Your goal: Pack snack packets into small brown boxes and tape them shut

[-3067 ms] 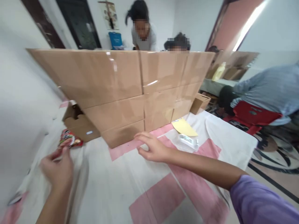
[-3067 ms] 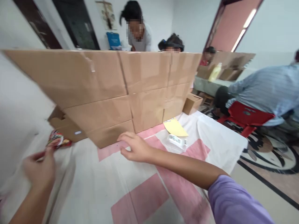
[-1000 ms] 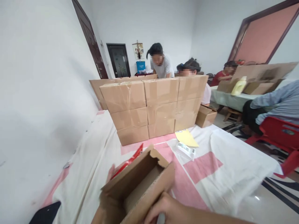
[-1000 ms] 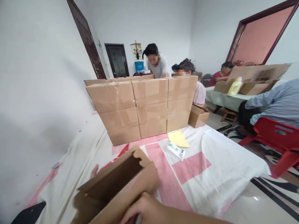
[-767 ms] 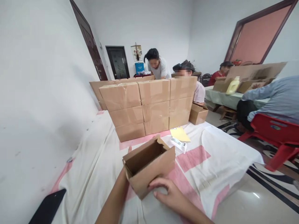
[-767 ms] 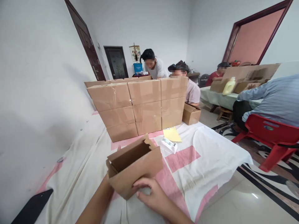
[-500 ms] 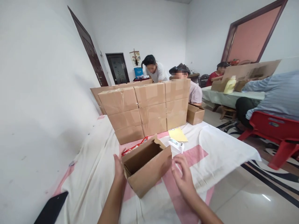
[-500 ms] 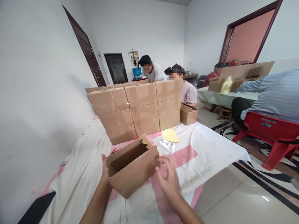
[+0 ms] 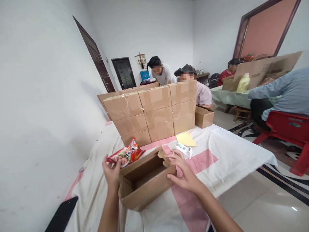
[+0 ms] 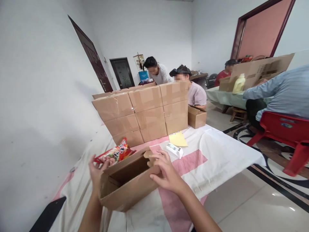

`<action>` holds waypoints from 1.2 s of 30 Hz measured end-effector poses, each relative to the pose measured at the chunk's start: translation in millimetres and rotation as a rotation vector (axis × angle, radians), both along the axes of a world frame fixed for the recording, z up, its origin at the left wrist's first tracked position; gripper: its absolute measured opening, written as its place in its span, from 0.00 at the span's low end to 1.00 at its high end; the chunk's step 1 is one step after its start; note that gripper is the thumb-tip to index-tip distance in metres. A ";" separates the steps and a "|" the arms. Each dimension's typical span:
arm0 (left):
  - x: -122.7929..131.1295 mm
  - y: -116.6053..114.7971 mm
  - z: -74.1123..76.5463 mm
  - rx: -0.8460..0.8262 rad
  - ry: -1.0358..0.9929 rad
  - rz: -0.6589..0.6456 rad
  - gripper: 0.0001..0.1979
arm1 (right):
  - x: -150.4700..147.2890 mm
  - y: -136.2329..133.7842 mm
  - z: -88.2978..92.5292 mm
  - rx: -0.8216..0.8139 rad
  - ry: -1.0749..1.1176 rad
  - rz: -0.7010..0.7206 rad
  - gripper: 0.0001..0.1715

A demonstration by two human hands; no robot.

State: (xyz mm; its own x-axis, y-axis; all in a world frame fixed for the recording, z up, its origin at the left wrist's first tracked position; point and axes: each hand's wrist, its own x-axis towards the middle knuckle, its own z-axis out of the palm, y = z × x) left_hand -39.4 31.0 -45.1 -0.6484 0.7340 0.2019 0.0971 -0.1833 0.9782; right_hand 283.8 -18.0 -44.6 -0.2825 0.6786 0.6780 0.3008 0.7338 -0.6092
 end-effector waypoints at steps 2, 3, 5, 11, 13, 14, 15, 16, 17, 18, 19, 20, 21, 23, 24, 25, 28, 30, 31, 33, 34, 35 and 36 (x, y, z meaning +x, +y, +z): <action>-17.1 -11.8 23.4 0.115 0.029 0.091 0.37 | 1.7 -5.1 8.1 0.072 -0.083 0.089 0.06; -23.6 -19.7 36.1 0.165 0.048 0.116 0.41 | 1.7 -5.5 12.7 0.106 -0.126 0.130 0.06; -29.8 -37.6 62.1 0.237 0.094 0.136 0.43 | -1.1 -2.3 19.5 0.180 -0.187 0.190 0.03; 6.5 -82.8 110.3 0.299 0.172 0.037 0.40 | -22.9 14.8 0.5 0.367 0.088 -0.025 0.09; 24.7 -90.6 108.1 0.293 0.190 -0.030 0.40 | -27.3 16.4 -9.8 0.364 0.199 -0.148 0.07; 31.8 -92.4 104.2 0.290 0.213 -0.060 0.40 | -28.5 16.6 -13.6 0.359 0.233 -0.185 0.07; 37.1 -92.6 99.1 0.270 0.268 -0.096 0.39 | -29.1 16.4 -16.5 0.354 0.251 -0.204 0.07; 40.6 -91.2 93.4 0.227 0.349 -0.148 0.35 | -29.3 16.2 -18.7 0.347 0.258 -0.213 0.06; 42.3 -88.3 87.9 0.162 0.446 -0.219 0.29 | -29.3 15.9 -20.2 0.341 0.261 -0.221 0.06; 42.8 -84.3 83.1 0.078 0.548 -0.310 0.22 | -29.1 15.8 -21.5 0.331 0.259 -0.230 0.06; 42.5 -79.6 79.7 -0.018 0.643 -0.415 0.15 | -28.7 15.8 -22.8 0.318 0.254 -0.241 0.05; 41.7 -74.9 77.9 -0.113 0.720 -0.525 0.09 | -28.4 16.0 -24.2 0.310 0.251 -0.254 0.05; 40.8 -70.7 77.9 -0.194 0.775 -0.624 0.08 | -28.0 16.3 -25.9 0.313 0.251 -0.263 0.04; 38.9 -65.3 82.3 -0.302 0.858 -0.763 0.10 | -27.8 17.1 -30.3 0.338 0.263 -0.262 0.04; 37.8 -64.6 85.6 -0.342 0.896 -0.803 0.12 | -28.0 17.2 -33.1 0.350 0.272 -0.255 0.05; 36.3 -65.4 88.6 -0.374 0.929 -0.825 0.13 | -28.6 16.9 -36.0 0.357 0.290 -0.248 0.06; 26.2 -74.7 88.0 -0.344 1.036 -0.702 0.15 | -31.2 13.4 -44.3 0.319 0.386 -0.224 0.21; 13.7 -83.9 74.4 -0.198 1.073 -0.452 0.18 | -31.9 9.6 -47.0 0.226 0.435 -0.154 0.34; 6.3 -88.2 63.7 -0.116 1.052 -0.318 0.20 | -31.4 7.6 -47.0 0.164 0.411 -0.096 0.36; -7.9 -94.8 37.3 -0.007 0.998 -0.169 0.19 | -28.4 4.1 -44.5 0.051 0.265 0.026 0.36; -13.5 -96.7 23.5 0.018 0.971 -0.221 0.18 | -26.3 2.8 -42.3 0.015 0.174 0.072 0.34; -17.4 -97.7 10.5 0.038 0.937 -0.274 0.18 | -24.1 1.6 -40.0 -0.005 0.099 0.102 0.32; -19.4 -97.9 -1.0 0.027 0.887 -0.347 0.19 | -22.1 0.6 -37.7 -0.015 0.052 0.119 0.30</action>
